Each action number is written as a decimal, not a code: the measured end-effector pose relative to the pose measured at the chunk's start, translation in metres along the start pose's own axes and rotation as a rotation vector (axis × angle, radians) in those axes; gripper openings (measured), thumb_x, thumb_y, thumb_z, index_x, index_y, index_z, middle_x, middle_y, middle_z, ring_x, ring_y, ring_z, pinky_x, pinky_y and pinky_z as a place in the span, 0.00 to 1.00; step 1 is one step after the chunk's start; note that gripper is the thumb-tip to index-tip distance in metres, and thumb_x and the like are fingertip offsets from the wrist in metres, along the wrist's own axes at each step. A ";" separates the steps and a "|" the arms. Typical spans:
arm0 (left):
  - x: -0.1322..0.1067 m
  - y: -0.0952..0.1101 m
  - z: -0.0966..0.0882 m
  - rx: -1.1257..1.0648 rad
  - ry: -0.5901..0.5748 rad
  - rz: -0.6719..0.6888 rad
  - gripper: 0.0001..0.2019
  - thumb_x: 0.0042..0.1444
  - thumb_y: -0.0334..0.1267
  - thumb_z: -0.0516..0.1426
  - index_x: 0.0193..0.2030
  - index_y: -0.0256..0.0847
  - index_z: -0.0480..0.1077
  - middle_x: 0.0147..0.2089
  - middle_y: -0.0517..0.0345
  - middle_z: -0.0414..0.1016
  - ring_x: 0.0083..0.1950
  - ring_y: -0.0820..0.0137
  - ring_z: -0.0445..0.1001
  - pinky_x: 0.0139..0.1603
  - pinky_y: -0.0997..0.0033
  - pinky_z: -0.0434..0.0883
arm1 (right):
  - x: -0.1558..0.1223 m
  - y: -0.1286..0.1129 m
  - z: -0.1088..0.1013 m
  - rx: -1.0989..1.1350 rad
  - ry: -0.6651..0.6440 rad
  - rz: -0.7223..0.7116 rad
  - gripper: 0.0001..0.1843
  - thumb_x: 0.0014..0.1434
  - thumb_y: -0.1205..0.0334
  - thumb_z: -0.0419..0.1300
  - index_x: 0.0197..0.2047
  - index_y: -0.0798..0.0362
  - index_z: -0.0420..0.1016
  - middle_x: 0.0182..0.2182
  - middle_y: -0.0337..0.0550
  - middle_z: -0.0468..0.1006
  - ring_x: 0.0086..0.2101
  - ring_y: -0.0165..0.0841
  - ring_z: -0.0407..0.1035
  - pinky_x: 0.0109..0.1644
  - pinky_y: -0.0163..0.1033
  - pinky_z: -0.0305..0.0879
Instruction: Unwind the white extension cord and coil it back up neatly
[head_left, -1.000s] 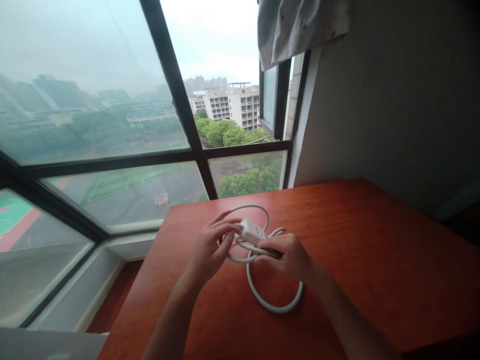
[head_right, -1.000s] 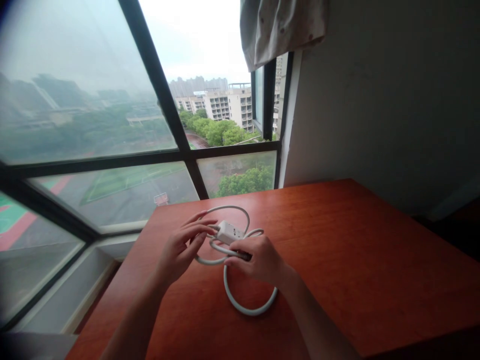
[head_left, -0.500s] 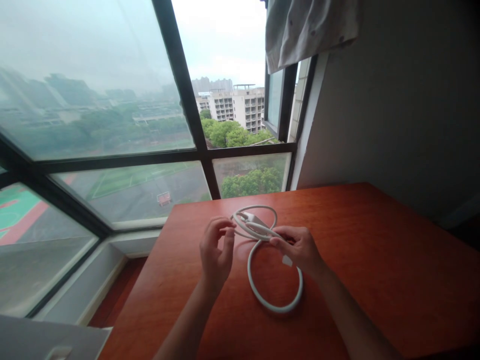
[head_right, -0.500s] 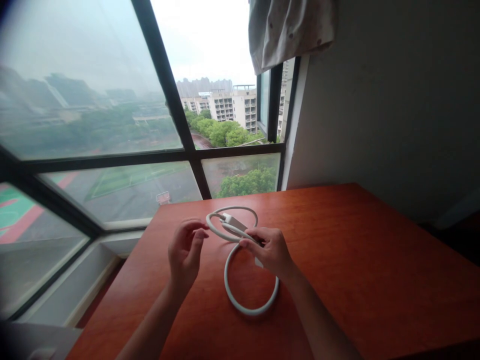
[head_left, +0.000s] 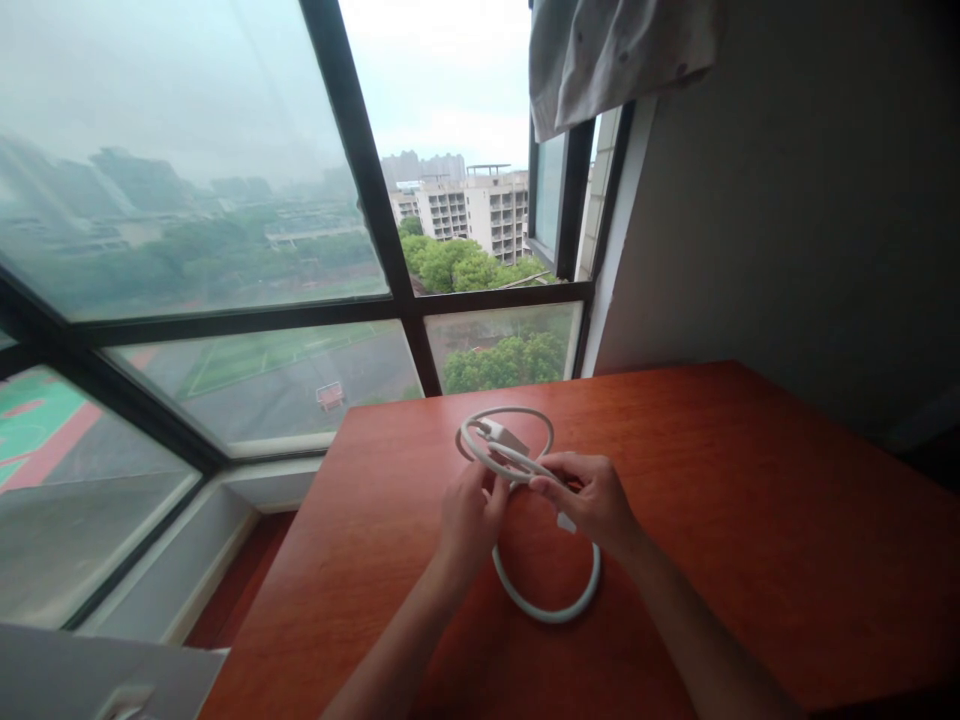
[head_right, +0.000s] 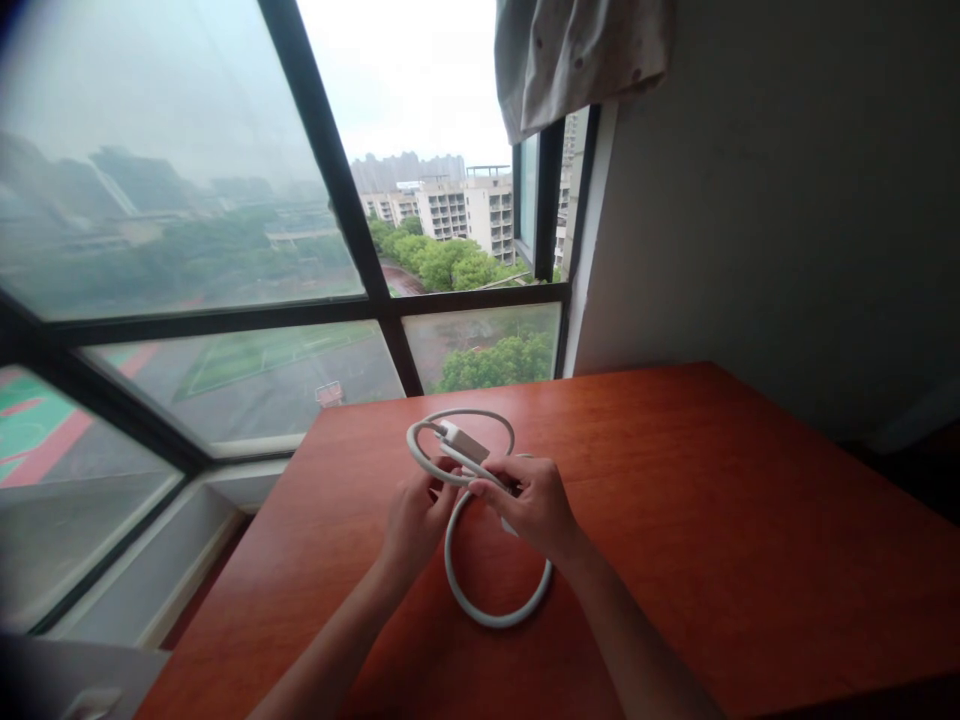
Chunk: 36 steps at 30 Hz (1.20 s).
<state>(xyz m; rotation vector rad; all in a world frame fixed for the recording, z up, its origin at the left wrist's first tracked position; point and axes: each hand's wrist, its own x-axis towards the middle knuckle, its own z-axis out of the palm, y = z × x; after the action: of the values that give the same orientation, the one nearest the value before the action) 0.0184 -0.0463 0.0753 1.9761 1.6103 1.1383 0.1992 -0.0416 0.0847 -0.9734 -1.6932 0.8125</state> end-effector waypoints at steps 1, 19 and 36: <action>0.001 0.000 -0.002 -0.018 0.059 -0.015 0.09 0.61 0.41 0.55 0.43 0.40 0.70 0.35 0.56 0.77 0.31 0.69 0.75 0.31 0.71 0.69 | 0.000 -0.001 0.000 -0.015 0.000 -0.005 0.18 0.58 0.48 0.63 0.35 0.56 0.82 0.21 0.39 0.72 0.22 0.28 0.63 0.26 0.32 0.58; 0.007 -0.024 0.011 -0.388 0.118 0.157 0.35 0.55 0.38 0.62 0.67 0.47 0.51 0.66 0.43 0.60 0.65 0.56 0.64 0.62 0.53 0.66 | 0.001 -0.013 0.000 -0.021 -0.208 -0.107 0.21 0.57 0.44 0.62 0.34 0.55 0.82 0.18 0.35 0.66 0.21 0.26 0.55 0.24 0.32 0.51; 0.004 -0.004 -0.001 -0.380 -0.049 0.223 0.26 0.57 0.40 0.60 0.62 0.42 0.60 0.59 0.44 0.67 0.60 0.57 0.68 0.58 0.56 0.68 | 0.001 -0.009 -0.001 0.116 -0.161 0.000 0.22 0.60 0.44 0.60 0.39 0.56 0.81 0.18 0.36 0.70 0.19 0.27 0.62 0.24 0.31 0.56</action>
<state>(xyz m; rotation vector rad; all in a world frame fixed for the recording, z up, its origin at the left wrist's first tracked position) 0.0147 -0.0417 0.0747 1.9389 1.0701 1.3500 0.1979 -0.0448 0.0931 -0.8473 -1.7610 1.0011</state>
